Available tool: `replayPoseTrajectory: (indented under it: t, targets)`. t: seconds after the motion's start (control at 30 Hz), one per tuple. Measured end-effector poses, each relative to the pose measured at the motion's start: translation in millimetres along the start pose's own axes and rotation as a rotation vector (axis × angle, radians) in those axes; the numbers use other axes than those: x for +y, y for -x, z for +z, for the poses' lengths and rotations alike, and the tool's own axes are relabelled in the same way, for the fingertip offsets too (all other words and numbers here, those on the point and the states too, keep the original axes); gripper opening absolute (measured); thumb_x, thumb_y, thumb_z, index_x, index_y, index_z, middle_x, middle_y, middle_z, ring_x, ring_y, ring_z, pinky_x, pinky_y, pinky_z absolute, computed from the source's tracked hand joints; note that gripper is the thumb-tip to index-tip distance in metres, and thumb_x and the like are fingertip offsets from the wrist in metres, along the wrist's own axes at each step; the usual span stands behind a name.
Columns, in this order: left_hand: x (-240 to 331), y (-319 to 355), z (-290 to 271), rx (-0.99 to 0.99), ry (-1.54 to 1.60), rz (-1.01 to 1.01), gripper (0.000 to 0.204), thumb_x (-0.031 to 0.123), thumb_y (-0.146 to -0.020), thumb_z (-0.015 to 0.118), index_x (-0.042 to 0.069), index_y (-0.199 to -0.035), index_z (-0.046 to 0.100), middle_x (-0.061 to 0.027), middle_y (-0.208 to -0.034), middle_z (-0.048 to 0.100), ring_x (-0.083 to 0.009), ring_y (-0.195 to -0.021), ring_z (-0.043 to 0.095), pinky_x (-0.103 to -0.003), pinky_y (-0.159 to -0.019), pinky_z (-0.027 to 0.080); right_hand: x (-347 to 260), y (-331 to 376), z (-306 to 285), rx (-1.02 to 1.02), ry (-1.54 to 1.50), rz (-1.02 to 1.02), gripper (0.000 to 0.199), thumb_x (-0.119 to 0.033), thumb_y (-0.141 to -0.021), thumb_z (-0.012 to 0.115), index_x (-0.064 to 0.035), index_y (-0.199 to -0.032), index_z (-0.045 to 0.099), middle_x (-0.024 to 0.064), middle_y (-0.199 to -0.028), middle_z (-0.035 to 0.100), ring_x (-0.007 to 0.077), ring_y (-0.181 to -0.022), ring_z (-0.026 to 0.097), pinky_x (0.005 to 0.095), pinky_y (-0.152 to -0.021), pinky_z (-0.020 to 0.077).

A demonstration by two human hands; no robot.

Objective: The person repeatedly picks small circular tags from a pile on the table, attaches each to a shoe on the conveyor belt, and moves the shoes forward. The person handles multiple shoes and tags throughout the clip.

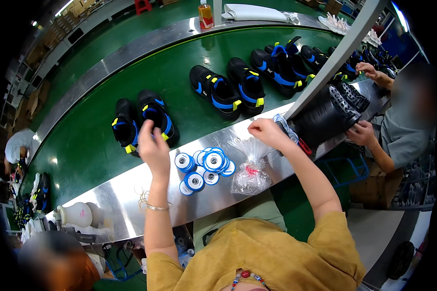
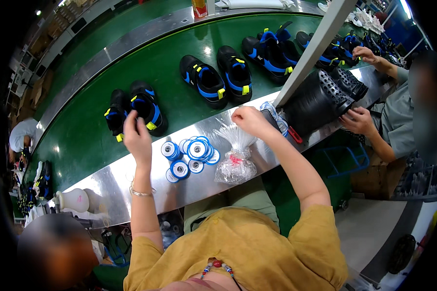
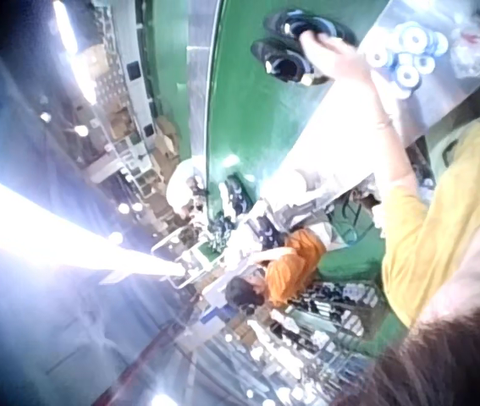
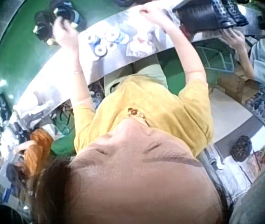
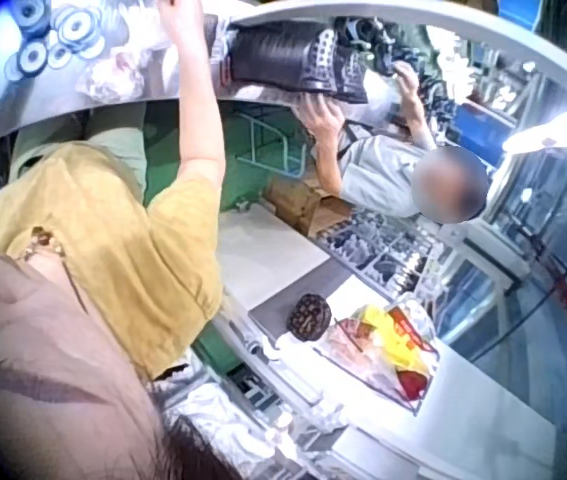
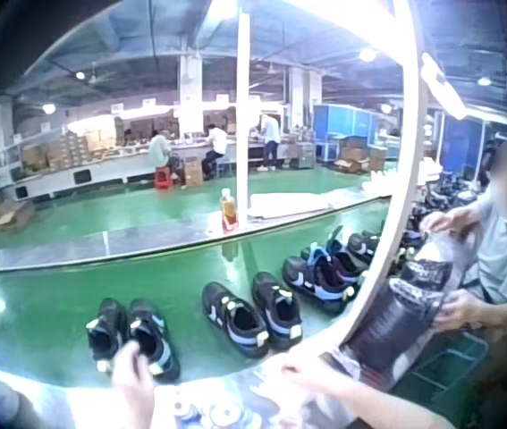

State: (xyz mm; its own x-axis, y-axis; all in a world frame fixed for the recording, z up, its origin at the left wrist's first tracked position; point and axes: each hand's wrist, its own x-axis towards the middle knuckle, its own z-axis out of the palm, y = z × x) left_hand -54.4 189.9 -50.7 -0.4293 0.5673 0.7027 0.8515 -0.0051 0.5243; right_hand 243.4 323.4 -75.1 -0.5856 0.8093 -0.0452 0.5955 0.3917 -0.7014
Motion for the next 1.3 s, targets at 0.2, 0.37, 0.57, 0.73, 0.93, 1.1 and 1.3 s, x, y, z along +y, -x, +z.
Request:
replayPoseTrajectory:
  t: [0.2,0.37,0.57,0.73,0.93,1.1,1.3]
  targets:
    - [96,94,18,-0.331,0.17,0.16,0.032,-0.008,-0.076,0.056,-0.006,-0.108,0.056,-0.0245,-0.11,0.059,-0.0384,-0.105,0.058,-0.043,-0.091,0.047,-19,-35,60,0.067,0.451,-0.167,0.015,-0.011,-0.077,0.058,-0.0022,-0.088,0.061,0.0159,-0.087,0.063,0.0339,-0.084,0.064,0.0411,-0.075,0.0512]
    - [135,137,45,-0.573,0.229,0.314,0.036,0.004,-0.079,0.062,-0.004,-0.113,0.055,-0.0235,-0.117,0.057,-0.0381,-0.113,0.053,-0.044,-0.096,0.043,-10,-40,67,0.03,0.445,-0.17,0.017,-0.012,-0.075,0.062,-0.0027,-0.09,0.061,0.0161,-0.087,0.065,0.0317,-0.084,0.064,0.04,-0.071,0.0514]
    - [149,157,45,-0.744,0.008,0.283,0.049,0.021,-0.083,0.062,-0.004,-0.124,0.05,-0.0221,-0.133,0.046,-0.0364,-0.121,0.044,-0.045,-0.097,0.037,6,-26,21,0.001,-0.589,-0.062,0.013,-0.009,-0.079,0.065,0.0017,-0.086,0.066,0.0044,-0.074,0.064,0.0099,-0.069,0.057,0.0242,-0.063,0.0463]
    - [156,164,45,-0.672,-0.029,0.259,0.049,0.021,-0.083,0.062,-0.005,-0.123,0.05,-0.0223,-0.13,0.049,-0.0364,-0.117,0.047,-0.044,-0.094,0.039,-2,-7,11,0.066,-0.837,0.016,0.011,-0.011,-0.087,0.062,-0.0014,-0.091,0.065,0.0035,-0.082,0.065,0.009,-0.077,0.058,0.0231,-0.07,0.0456]
    - [155,160,46,-0.664,0.05,0.246,0.045,0.016,-0.081,0.063,-0.006,-0.119,0.052,-0.0225,-0.124,0.053,-0.0362,-0.114,0.049,-0.042,-0.094,0.04,-42,-13,-11,0.271,-1.347,-0.163,0.009,-0.012,-0.093,0.055,-0.004,-0.096,0.059,0.0067,-0.082,0.066,0.0146,-0.077,0.065,0.0229,-0.071,0.0503]
    - [146,147,40,-0.438,0.115,0.238,0.036,0.008,-0.078,0.062,-0.004,-0.111,0.056,-0.0213,-0.116,0.057,-0.0351,-0.107,0.054,-0.043,-0.089,0.043,-46,1,-1,0.076,-0.922,-0.09,0.01,-0.013,-0.093,0.054,-0.0057,-0.098,0.058,-0.004,-0.069,0.047,0.0019,-0.057,0.039,0.016,-0.046,0.0291]
    - [99,99,34,-0.414,-0.13,0.002,0.031,0.006,-0.073,0.069,-0.001,-0.103,0.061,-0.0197,-0.109,0.055,-0.0344,-0.099,0.05,-0.041,-0.085,0.043,-28,16,36,-0.095,-0.749,0.03,0.011,-0.013,-0.09,0.058,-0.0022,-0.091,0.058,-0.0026,-0.073,0.052,0.0045,-0.065,0.045,0.0202,-0.056,0.0362]
